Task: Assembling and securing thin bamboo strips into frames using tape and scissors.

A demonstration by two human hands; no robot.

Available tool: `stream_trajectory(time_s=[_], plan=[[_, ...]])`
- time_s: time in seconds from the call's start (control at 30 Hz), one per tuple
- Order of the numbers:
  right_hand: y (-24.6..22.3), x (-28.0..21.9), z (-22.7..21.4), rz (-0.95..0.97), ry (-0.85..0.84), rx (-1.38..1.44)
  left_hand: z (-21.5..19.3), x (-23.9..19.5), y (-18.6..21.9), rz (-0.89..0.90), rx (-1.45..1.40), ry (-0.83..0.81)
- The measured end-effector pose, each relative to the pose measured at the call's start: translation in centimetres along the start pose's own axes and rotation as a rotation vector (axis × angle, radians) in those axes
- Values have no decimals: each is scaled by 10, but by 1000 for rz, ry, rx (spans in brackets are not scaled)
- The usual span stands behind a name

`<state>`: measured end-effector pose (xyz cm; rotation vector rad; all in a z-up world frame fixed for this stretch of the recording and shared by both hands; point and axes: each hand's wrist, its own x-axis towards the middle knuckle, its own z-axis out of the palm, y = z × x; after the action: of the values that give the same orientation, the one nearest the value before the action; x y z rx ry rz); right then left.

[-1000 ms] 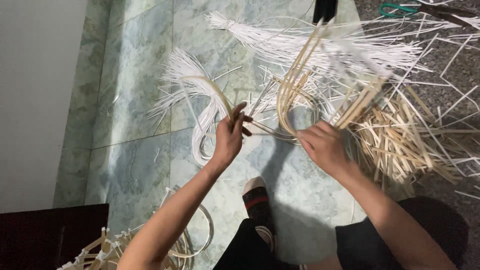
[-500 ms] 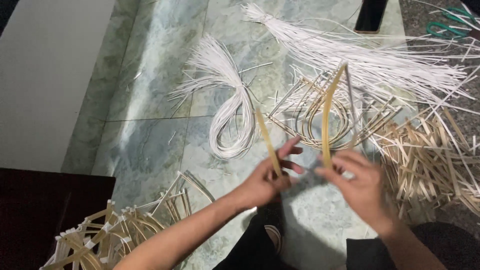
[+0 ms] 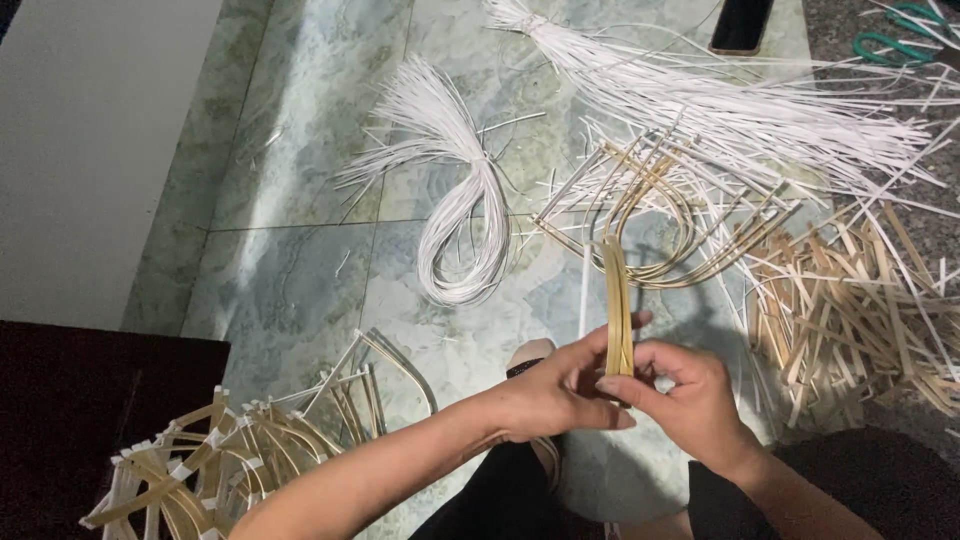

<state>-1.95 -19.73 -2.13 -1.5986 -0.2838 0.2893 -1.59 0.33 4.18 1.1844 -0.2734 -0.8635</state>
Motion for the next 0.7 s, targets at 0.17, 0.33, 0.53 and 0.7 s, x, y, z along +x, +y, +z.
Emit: stream_trajectory(time_s=[0.17,0.33,0.53,0.7], plan=[[-4,1,10,-129,61,-141,-5,7,-14,-102,-429,355],[9,11,-28,-175,-30,-226,-38,12,1,-217,-127,408],[10,49,-54,-72,149,-781,-86,14,35,-364,112,25],[90,57,-41,160,-130,-903,-102,23,31,-356,111,-210]])
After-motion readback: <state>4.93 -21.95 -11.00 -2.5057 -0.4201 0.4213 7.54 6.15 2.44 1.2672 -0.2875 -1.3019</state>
